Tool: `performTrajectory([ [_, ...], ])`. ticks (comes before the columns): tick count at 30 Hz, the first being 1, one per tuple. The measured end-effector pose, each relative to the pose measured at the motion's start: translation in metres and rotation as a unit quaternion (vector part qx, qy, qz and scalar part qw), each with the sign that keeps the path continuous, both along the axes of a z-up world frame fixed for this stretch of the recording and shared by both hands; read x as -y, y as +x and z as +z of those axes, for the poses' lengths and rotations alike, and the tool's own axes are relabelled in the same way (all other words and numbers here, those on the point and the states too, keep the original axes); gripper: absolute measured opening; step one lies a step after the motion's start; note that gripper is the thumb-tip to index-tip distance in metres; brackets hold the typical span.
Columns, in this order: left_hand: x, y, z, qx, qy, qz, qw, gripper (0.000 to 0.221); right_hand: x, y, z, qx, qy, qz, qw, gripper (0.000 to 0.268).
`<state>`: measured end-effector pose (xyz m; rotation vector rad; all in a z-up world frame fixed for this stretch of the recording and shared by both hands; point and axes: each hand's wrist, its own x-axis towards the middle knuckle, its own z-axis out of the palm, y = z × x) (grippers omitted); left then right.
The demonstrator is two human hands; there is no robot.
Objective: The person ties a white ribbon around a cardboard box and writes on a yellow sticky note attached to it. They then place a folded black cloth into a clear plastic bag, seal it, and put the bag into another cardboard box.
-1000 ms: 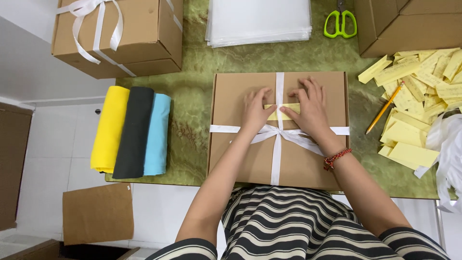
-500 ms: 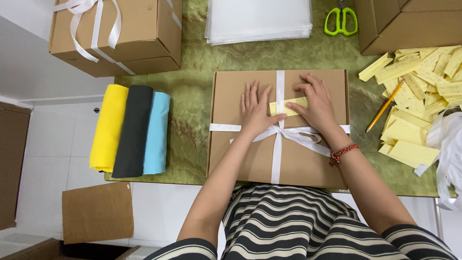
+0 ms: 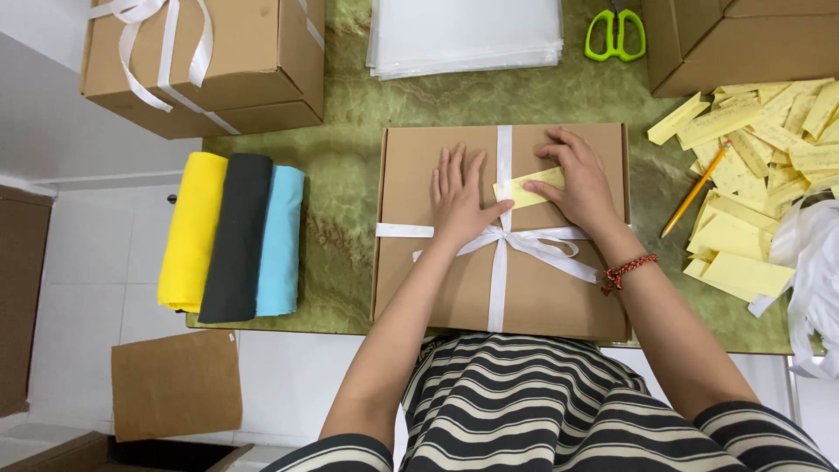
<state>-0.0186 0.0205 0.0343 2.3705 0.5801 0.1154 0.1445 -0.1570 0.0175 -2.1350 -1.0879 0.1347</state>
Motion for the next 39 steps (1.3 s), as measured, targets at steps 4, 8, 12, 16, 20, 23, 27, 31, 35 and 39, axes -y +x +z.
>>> performTrajectory([
  [4, -0.001, 0.002, -0.005, -0.002, 0.0, 0.002, 1.0, 0.104, -0.001, -0.001, -0.003, 0.006, -0.005, -0.007, 1.0, 0.056],
  [8, -0.001, 0.0, -0.004, -0.006, 0.005, 0.004, 1.0, 0.103, -0.002, 0.0, -0.005, 0.008, -0.002, -0.004, 1.0, 0.056],
  [12, 0.001, 0.002, -0.002, -0.026, 0.016, 0.004, 1.0, 0.106, 0.0, 0.0, 0.006, -0.013, 0.039, -0.002, 0.999, 0.051],
  [16, -0.003, 0.003, -0.006, -0.02, 0.002, 0.01, 1.0, 0.11, 0.009, 0.004, 0.005, -0.086, 0.104, -0.022, 0.991, 0.043],
  [20, -0.013, 0.001, -0.019, 0.018, -0.019, 0.012, 1.0, 0.106, 0.044, -0.007, 0.021, -0.046, 0.105, -0.071, 0.991, 0.033],
  [23, -0.028, -0.004, -0.025, 0.062, -0.068, 0.015, 0.996, 0.096, 0.076, -0.018, 0.034, -0.034, 0.104, -0.111, 0.988, 0.034],
  [27, -0.045, -0.045, 0.007, 0.101, -0.013, 0.107, 0.989, 0.054, 0.118, -0.03, 0.017, -0.196, 0.084, -0.193, 0.958, 0.047],
  [31, -0.065, -0.093, -0.01, 0.084, 0.016, 0.19, 0.978, 0.05, 0.137, -0.053, 0.002, -0.293, 0.083, -0.218, 0.927, 0.053],
  [35, -0.079, -0.132, -0.041, 0.088, -0.138, 0.281, 0.946, 0.059, 0.115, -0.104, 0.052, -0.352, 0.084, -0.26, 0.895, 0.069],
  [39, -0.051, -0.153, 0.017, 0.028, -0.323, 0.356, 0.877, 0.093, 0.104, -0.135, 0.088, -0.398, 0.107, -0.317, 0.854, 0.093],
])
